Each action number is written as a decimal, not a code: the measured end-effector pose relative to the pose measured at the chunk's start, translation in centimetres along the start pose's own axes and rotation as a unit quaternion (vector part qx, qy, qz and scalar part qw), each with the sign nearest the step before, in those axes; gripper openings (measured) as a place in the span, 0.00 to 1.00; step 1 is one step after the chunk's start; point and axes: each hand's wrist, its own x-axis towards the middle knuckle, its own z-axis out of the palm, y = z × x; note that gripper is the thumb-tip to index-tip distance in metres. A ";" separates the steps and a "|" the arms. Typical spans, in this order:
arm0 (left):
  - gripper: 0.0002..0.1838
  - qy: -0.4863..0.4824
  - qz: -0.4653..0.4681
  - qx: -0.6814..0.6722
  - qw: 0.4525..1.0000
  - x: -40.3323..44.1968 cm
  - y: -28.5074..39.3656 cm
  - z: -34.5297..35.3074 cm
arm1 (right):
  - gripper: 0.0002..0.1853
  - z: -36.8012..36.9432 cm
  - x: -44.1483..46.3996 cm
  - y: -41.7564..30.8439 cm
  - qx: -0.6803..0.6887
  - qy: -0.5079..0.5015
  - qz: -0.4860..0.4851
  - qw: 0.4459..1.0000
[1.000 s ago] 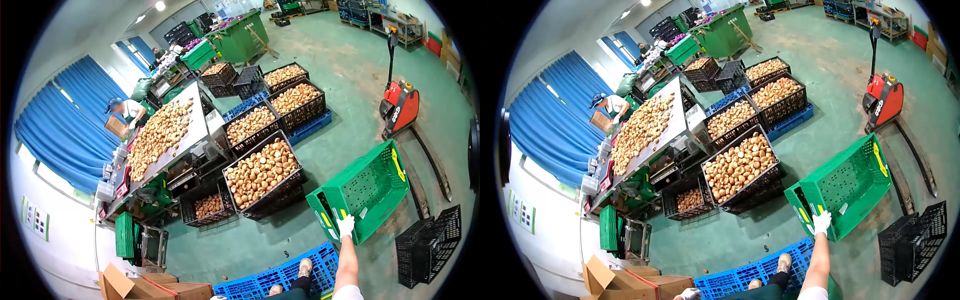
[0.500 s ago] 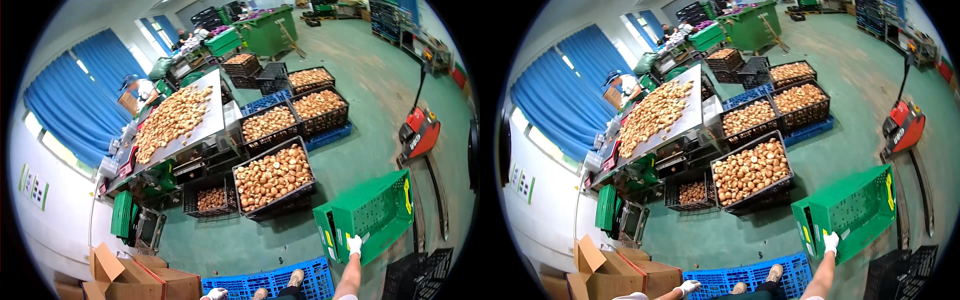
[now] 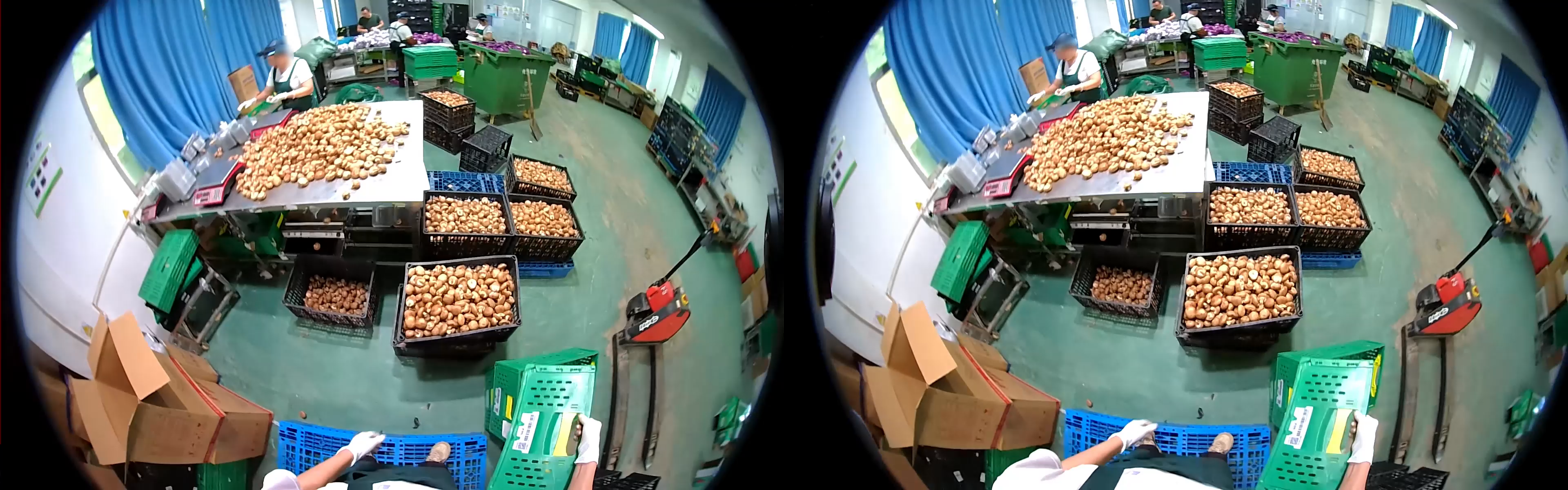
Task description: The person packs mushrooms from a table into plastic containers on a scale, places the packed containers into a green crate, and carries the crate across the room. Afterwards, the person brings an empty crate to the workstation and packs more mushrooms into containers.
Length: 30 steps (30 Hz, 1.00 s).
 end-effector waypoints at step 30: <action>0.21 0.349 0.381 -0.590 0.620 -19.0 5.2 -21.8 | 0.10 54.0 -37.8 -26.6 -0.065 -0.583 -0.281 0.759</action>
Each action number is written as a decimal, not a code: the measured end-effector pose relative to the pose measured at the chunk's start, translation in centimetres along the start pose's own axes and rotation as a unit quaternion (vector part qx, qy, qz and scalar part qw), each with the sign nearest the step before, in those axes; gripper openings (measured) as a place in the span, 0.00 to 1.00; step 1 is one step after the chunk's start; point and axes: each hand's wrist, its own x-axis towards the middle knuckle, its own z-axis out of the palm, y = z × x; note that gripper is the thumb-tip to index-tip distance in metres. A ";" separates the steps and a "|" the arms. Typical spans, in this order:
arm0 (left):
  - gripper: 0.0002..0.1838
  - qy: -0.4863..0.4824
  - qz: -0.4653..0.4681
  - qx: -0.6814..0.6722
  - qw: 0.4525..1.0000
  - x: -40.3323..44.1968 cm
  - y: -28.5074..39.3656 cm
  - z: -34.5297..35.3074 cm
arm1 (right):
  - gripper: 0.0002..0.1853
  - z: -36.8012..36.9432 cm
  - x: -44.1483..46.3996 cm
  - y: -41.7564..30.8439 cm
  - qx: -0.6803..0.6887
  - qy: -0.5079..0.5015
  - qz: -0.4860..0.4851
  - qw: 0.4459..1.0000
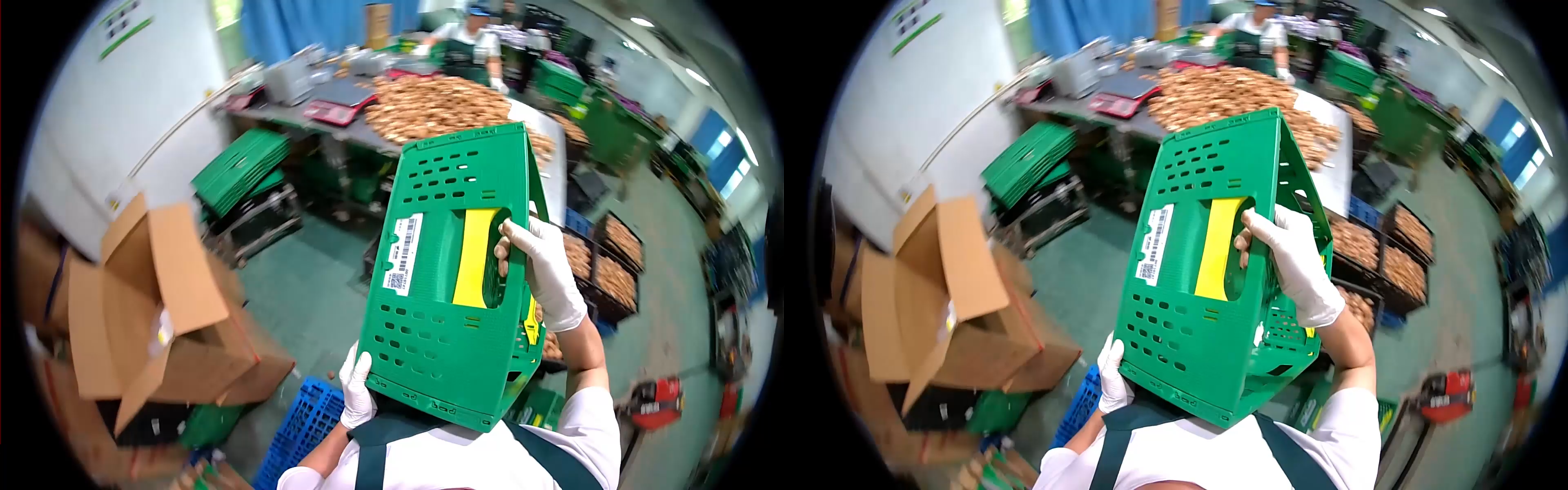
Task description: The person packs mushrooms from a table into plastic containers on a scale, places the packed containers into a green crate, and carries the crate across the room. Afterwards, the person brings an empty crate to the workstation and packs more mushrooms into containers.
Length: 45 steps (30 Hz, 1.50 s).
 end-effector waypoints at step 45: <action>0.45 0.530 0.060 0.055 0.844 52.7 8.4 -33.4 | 0.27 64.4 54.3 15.6 -0.269 -0.518 -0.445 0.680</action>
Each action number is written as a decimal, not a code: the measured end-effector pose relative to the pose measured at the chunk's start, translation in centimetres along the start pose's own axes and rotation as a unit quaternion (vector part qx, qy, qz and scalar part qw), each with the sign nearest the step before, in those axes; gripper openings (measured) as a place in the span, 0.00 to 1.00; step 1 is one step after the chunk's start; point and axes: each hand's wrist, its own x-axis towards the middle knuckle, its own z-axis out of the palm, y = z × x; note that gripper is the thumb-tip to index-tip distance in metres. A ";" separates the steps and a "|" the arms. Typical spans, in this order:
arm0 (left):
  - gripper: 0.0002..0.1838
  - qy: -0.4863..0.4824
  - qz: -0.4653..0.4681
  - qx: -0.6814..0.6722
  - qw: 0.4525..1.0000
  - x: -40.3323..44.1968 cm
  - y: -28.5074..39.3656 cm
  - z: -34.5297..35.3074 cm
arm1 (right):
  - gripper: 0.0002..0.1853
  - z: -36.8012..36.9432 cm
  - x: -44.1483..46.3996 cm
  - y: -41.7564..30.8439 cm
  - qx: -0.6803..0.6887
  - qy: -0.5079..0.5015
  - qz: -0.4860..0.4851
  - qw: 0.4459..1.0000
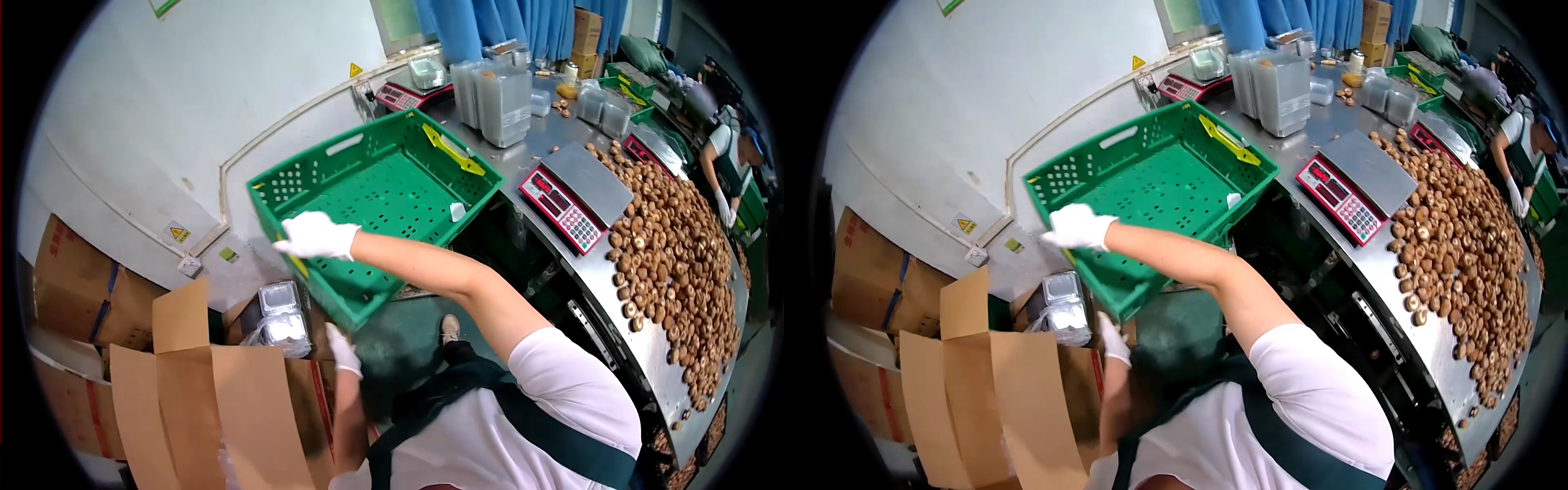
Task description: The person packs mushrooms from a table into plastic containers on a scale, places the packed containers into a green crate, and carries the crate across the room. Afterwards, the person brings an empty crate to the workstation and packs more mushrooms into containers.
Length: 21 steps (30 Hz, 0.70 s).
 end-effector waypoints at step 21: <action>0.15 -0.146 0.459 0.218 0.849 17.9 16.4 27.1 | 0.09 0.7 -17.8 26.0 -0.059 0.274 0.181 0.943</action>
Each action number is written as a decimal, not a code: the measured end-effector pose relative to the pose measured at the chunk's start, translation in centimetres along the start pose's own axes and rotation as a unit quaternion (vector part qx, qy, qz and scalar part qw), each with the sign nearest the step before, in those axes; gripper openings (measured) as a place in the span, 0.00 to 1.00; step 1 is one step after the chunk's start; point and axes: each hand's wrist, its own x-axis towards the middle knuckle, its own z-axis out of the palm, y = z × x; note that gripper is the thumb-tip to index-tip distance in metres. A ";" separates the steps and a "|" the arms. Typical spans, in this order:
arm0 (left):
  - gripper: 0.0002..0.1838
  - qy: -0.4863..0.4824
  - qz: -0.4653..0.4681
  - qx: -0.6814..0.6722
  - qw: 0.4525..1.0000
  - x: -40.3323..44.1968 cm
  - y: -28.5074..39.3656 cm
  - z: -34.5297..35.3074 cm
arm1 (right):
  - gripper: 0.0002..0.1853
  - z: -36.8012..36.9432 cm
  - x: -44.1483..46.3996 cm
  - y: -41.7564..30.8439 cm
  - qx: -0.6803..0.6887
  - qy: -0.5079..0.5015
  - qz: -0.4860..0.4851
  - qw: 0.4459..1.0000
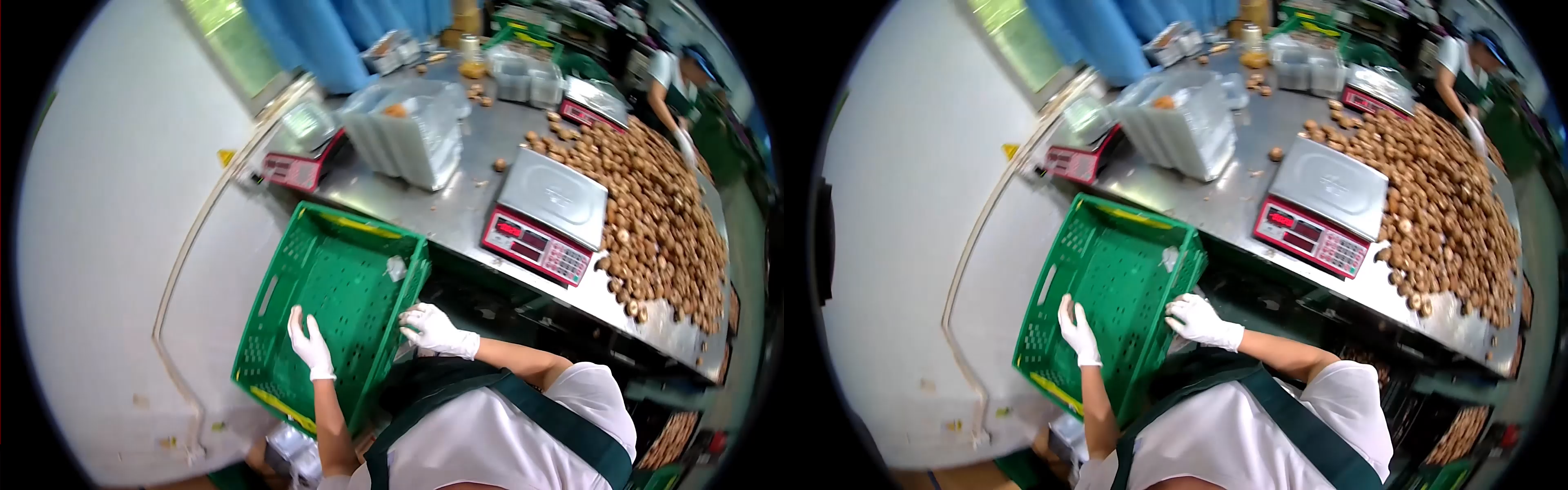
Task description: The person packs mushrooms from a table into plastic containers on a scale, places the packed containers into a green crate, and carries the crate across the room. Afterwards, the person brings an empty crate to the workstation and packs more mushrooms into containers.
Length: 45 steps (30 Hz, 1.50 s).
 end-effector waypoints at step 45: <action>0.19 -0.099 0.352 0.335 0.868 25.0 25.0 36.4 | 0.11 -23.5 -36.4 0.7 -0.200 0.228 0.671 0.676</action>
